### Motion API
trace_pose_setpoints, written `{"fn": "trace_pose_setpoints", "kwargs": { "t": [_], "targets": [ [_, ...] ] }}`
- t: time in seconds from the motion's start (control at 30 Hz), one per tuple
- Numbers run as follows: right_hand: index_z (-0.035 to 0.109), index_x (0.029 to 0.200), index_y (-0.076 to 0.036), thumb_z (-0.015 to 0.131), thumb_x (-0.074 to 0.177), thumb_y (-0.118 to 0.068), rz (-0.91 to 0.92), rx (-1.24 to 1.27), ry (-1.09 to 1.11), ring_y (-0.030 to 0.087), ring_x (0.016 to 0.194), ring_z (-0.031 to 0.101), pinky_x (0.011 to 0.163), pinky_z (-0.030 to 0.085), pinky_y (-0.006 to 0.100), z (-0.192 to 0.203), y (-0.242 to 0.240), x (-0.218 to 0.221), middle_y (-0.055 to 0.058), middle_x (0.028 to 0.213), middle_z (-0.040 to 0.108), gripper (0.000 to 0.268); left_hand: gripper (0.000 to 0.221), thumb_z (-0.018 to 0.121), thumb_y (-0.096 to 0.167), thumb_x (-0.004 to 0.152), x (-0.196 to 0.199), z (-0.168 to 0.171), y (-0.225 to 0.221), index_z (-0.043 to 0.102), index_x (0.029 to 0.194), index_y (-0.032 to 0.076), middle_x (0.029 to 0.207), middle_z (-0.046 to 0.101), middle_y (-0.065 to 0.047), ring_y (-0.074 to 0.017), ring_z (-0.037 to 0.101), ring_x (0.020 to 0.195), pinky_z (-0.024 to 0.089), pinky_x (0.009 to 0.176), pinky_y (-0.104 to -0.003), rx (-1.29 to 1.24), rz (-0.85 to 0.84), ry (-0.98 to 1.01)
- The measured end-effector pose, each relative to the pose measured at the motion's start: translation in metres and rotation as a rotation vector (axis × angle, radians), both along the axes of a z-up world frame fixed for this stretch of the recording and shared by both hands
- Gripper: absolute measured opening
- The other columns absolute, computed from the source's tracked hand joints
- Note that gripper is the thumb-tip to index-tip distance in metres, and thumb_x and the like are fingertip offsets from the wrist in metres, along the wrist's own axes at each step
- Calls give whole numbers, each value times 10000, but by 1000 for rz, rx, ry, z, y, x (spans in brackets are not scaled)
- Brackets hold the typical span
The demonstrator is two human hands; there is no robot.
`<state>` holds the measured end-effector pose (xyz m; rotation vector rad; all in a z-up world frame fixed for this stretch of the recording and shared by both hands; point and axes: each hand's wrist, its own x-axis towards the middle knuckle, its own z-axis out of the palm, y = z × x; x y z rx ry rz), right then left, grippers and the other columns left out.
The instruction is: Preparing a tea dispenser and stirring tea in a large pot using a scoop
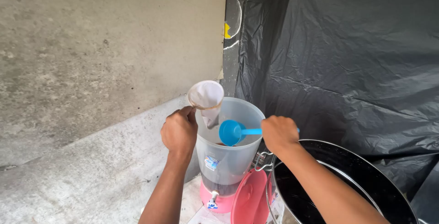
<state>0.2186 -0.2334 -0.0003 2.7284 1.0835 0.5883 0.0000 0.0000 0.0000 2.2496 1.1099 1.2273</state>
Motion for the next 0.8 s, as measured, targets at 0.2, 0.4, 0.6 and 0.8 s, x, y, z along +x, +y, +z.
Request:
{"fn": "trace_pose_setpoints", "kwargs": {
  "t": [0.2,0.4,0.6,0.8],
  "targets": [
    [938,1084,-110,739,1081,-186,130,-13,81,406,1037,907,915,726,604,-8,46,-8,165,1002,908,213,201,780,324,1134,-23,17,-21,953,1236,313,935,914,-33,-392,904,946,732,939,-618,-89,-18,-40],
    [920,1122,-23,833,1076,-291,124,41,194,402,1036,905,929,736,587,-2,49,-25,210,1006,900,286,212,781,314,1138,-35,7,-26,942,1270,277,948,908,-41,-370,906,961,729,957,-609,-122,-38,-23],
    [922,1187,-70,837,1078,-340,38,-17,207,388,1181,879,1233,558,627,-22,61,0,130,1100,917,304,227,759,250,1120,-31,-9,-9,955,1235,249,823,897,-31,-331,904,873,736,888,-532,-237,-99,-46],
    [921,1145,-95,799,1095,-241,3,6,219,374,1218,877,1321,457,616,-13,60,-18,115,1110,930,197,227,755,161,1115,-25,-21,1,959,1213,181,742,854,-47,-225,836,733,706,772,-431,-284,-215,-172]
  ]
}}
